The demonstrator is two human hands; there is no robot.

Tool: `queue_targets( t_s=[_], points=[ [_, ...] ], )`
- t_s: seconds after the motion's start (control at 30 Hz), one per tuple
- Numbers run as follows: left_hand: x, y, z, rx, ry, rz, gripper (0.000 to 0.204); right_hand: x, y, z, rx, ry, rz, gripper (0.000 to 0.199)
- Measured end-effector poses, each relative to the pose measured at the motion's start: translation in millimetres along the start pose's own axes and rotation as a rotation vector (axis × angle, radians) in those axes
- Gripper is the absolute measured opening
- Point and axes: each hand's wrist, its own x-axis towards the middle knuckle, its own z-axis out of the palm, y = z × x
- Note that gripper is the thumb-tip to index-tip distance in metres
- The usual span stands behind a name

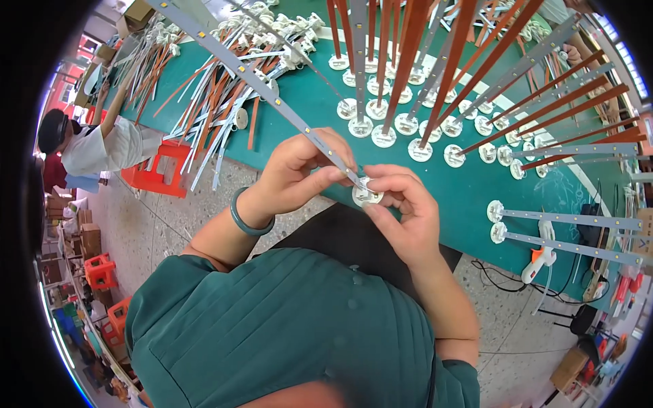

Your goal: Assembling LED light strips by using a hot glue gun to attach the strips to plastic bases.

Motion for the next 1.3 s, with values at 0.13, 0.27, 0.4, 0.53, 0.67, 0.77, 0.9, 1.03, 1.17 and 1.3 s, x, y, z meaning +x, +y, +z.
queue_targets(
  t_s=[0.13, 0.27, 0.4, 0.53, 0.67, 0.77, 0.9, 1.03, 1.17, 1.3],
  points=[
    [5.4, 3.6, 4.3, 0.043, 0.007, 0.022, 0.010, 0.1, -3.3, 0.5, -0.115, 0.018, 0.020, 0.019],
    [8.0, 2.4, 5.9, 0.070, -0.005, 0.036, 0.009, -0.9, -2.0, -1.5, -0.142, 0.029, -0.021, 0.018],
    [9.2, 1.9, 6.5, 0.073, -0.021, 0.037, 0.009, -2.3, -2.6, -4.0, -0.131, 0.009, -0.046, 0.022],
    [12.2, 3.6, 6.8, 0.040, -0.055, 0.027, 0.011, 0.9, -3.9, -3.0, -0.051, 0.045, -0.070, 0.033],
    [13.9, 5.0, 13.2, -0.025, -0.026, 0.009, 0.011, -0.1, -8.6, -5.5, -0.110, -0.004, -0.039, 0.043],
    [17.2, 5.8, 18.3, -0.025, -0.028, 0.040, 0.010, -3.5, -8.1, -10.4, -0.126, 0.003, -0.044, 0.045],
    [19.8, 6.3, 23.9, 0.054, -0.040, 0.084, 0.011, -7.3, -9.2, -16.1, -0.129, 0.042, -0.090, 0.043],
    [18.8, 5.6, 28.6, 0.059, -0.035, 0.079, 0.012, -9.6, -9.3, -19.3, -0.235, 0.059, -0.224, 0.040],
    [18.9, 5.0, 31.3, -0.003, -0.023, 0.034, 0.012, -10.9, -10.8, -25.1, -0.450, 0.021, -0.297, 0.036],
    [19.9, -1.2, 25.6, 0.198, -0.090, 0.221, 0.014, -13.5, -14.8, -31.0, -0.555, 0.022, -0.279, 0.035]
  ],
)
